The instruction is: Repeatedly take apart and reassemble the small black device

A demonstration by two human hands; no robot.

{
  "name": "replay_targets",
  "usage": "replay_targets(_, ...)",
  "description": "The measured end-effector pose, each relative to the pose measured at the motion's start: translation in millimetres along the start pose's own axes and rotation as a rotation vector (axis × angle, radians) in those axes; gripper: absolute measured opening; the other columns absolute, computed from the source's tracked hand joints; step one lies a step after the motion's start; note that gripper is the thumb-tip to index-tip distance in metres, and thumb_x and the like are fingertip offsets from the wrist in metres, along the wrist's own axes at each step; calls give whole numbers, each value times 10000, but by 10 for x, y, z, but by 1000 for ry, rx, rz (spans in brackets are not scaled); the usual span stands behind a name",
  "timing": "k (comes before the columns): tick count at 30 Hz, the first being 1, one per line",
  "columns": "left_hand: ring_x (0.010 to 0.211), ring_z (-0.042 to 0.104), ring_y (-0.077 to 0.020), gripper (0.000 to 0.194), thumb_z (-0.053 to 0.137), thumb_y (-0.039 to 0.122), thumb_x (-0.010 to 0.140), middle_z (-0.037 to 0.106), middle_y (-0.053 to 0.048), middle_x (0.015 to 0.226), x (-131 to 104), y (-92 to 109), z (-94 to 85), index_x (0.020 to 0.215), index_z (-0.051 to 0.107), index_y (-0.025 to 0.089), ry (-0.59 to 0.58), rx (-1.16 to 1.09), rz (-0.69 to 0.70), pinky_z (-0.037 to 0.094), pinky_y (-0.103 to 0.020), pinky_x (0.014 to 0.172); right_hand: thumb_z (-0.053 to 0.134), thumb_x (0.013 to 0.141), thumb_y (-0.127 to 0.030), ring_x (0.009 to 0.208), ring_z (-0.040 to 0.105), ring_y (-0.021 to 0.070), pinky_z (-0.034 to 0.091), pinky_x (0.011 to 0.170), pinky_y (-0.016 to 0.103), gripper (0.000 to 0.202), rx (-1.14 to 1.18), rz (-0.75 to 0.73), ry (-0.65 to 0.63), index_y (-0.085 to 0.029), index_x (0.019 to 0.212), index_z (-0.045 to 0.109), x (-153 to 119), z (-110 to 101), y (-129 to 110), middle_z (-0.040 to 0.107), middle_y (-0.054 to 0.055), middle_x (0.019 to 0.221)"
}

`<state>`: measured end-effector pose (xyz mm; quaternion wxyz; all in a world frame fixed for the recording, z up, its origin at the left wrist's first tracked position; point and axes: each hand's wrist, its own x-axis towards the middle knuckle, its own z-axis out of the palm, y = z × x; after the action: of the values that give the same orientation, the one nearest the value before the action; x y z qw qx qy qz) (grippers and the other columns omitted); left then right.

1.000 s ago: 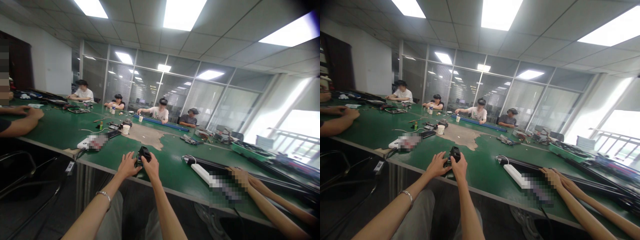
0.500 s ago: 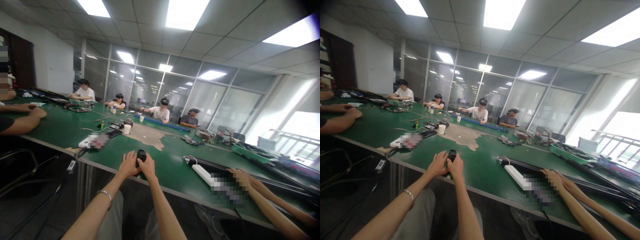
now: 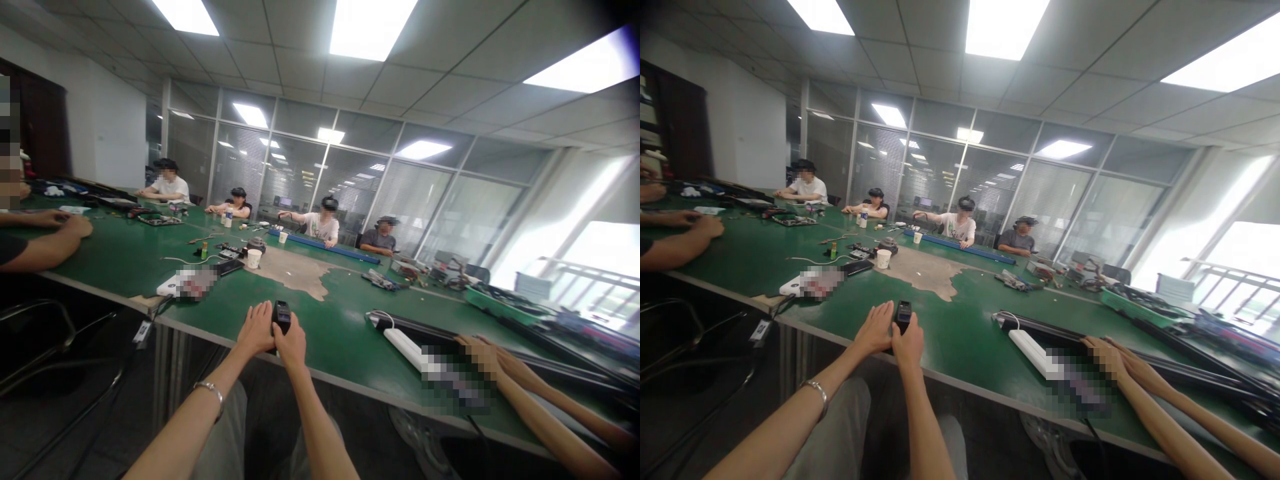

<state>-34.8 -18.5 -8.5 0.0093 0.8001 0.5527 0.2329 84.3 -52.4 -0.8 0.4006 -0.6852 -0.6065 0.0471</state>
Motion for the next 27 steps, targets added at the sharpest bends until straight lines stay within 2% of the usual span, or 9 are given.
replay_targets(4,1418,203,-305,739,398,383,827,280,-159,1531,-15,3,1,1476,217,78,14,6,-6,93,-542,1154,571,817,-399,1026,635,264,454,849,312,563,65,28,27,-126,1306,508,24,-28,-69,677,149,1085)
replay_targets(8,1421,173,-345,839,458,535,807,278,-171,1528,-27,7,-11,1474,226,82,40,23,15,41,-604,1139,549,830,-426,1132,588,270,435,917,327,625,140,24,130,-85,1348,470,77,-140,-99,630,185,1197)
replay_targets(13,1406,200,-367,940,477,724,758,333,-170,1500,-24,30,-36,1453,289,119,52,20,10,35,-623,1132,524,837,-463,1171,562,268,409,964,335,633,149,37,235,-92,1347,474,145,-318,159,589,175,1271)
replay_targets(17,1409,199,-362,981,479,805,717,328,-168,1504,-26,40,-47,1429,347,143,59,23,22,39,-607,1137,509,843,-469,1127,588,281,422,930,348,643,45,94,234,-102,1368,451,145,-407,450,608,179,1237)
replay_targets(21,1409,204,-361,935,454,829,716,326,-173,1504,-26,41,-66,1367,450,158,41,29,25,57,-613,1131,489,860,-475,1070,614,286,440,876,343,649,-57,160,168,-101,1387,425,95,-402,589,640,183,1165)
replay_targets(24,1411,199,-359,810,445,822,730,330,-139,1508,-30,52,-96,1249,575,213,20,30,41,53,-605,1132,496,863,-457,1055,610,296,431,883,350,673,-160,104,126,-67,1402,395,39,-361,607,637,195,1152)
replay_targets(27,1411,196,-364,741,461,807,738,332,-118,1509,-39,70,-132,1212,610,257,1,12,46,38,-605,1130,540,841,-452,1150,547,307,394,950,361,744,-237,-1,126,-39,1427,345,-8,-332,606,568,216,1267)
